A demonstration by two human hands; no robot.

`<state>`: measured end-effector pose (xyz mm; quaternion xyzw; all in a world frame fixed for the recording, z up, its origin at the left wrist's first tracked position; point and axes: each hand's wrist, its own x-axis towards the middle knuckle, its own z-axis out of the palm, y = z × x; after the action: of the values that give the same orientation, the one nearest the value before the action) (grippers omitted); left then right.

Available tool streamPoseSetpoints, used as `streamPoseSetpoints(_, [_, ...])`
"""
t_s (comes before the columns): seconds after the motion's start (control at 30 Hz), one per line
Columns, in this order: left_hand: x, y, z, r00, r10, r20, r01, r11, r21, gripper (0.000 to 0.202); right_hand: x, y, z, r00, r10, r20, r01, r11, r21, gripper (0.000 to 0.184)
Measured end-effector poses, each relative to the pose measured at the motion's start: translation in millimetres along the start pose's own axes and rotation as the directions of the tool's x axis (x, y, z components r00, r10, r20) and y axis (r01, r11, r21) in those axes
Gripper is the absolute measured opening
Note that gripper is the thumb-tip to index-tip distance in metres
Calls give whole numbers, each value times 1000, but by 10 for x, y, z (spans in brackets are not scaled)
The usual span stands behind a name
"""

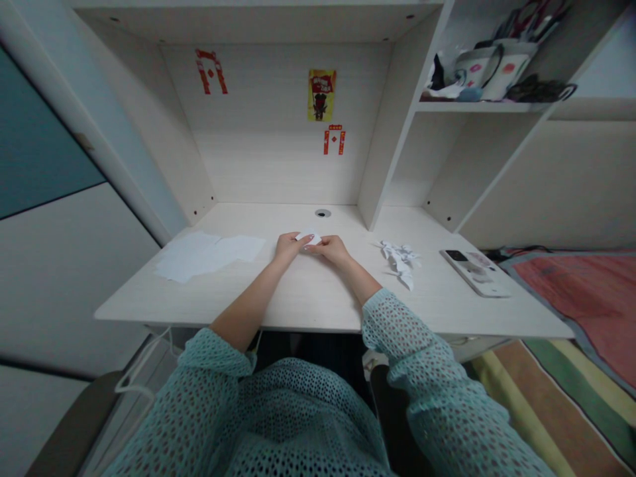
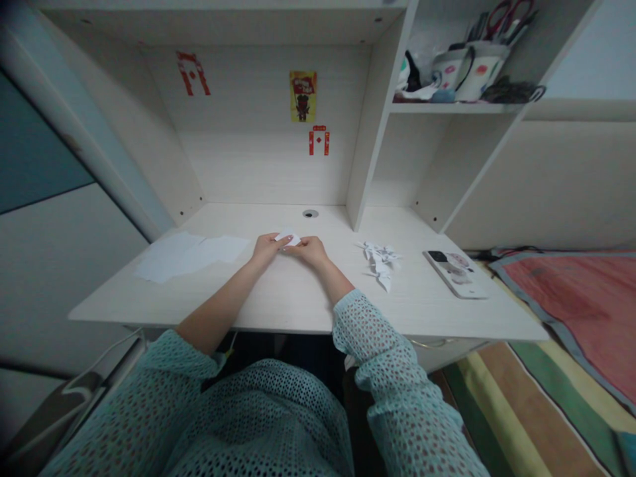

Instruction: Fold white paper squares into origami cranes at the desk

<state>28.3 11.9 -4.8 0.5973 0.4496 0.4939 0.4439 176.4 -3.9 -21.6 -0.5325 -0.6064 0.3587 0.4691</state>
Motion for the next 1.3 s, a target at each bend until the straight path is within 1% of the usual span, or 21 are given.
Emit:
streamPoseSetpoints(0.17, [-15,39,-1,1000,-9,7,9,1000,1,38,24,-37,-30,996,9,87,-16,996,86,49])
streamPoseSetpoints(0.3, [-10,36,-11,999,-31,14,32,998,-59,40,47,-82,-115,984,-17,177,-9,989,145,47])
streamPoseSetpoints(0.47, [-23,40,-5,998,-49,45,55,988,-142,39,20,-162,-224,950,-19,311,-67,962,263,48])
streamPoseSetpoints(0.53, [-28,44,-1,997,-55,53,63,986,-153,40,1,-186,-237,935,-24,353,-78,959,273,50])
streamPoseSetpoints(0.57, [-29,45,2,997,-58,53,66,986,-155,40,-5,-191,-235,935,-26,354,-74,961,265,51])
streamPoseSetpoints(0.63, [-26,45,4,997,-60,40,66,985,-159,40,-6,-188,-218,949,-35,313,-38,973,226,52])
streamPoseSetpoints(0.67, [-23,44,4,998,-61,28,65,986,-156,39,-2,-180,-207,961,-47,274,-7,981,192,52])
streamPoseSetpoints(0.73, [-17,42,3,998,-56,10,57,989,-140,38,11,-157,-190,982,-81,172,66,994,90,50])
streamPoseSetpoints(0.8, [-14,40,1,999,-46,14,47,994,-99,37,20,-137,-186,992,-116,50,119,991,-64,48])
streamPoseSetpoints(0.87, [-13,35,-1,999,-41,29,42,999,-25,35,16,-129,-196,984,-164,-67,143,958,-247,44])
streamPoseSetpoints(0.9, [-13,30,-1,998,-42,38,42,999,15,35,11,-130,-203,974,-200,-105,154,929,-336,41])
streamPoseSetpoints(0.97, [-12,19,-2,997,-51,64,46,995,85,35,-2,-136,-215,949,-287,-130,197,861,-468,33])
streamPoseSetpoints(1.03, [-8,6,-3,993,-65,96,54,993,107,35,-5,-137,-219,929,-349,-123,244,827,-507,29])
streamPoseSetpoints(1.1, [-3,-5,-7,992,-84,95,76,994,80,36,11,-125,-214,925,-355,-139,266,862,-431,28])
streamPoseSetpoints(1.13, [-1,-10,-10,992,-96,83,92,994,52,37,26,-114,-209,929,-337,-154,267,898,-350,28])
streamPoseSetpoints(1.2, [7,-20,-19,991,-122,52,123,992,-17,36,63,-83,-193,942,-285,-178,263,955,-138,28])
streamPoseSetpoints(1.23, [12,-26,-24,991,-132,38,134,990,-48,36,82,-67,-183,947,-264,-181,263,964,-31,32])
streamPoseSetpoints(1.3, [26,-40,-34,990,-143,14,144,985,-96,37,109,-43,-164,956,-244,-161,266,954,136,42])
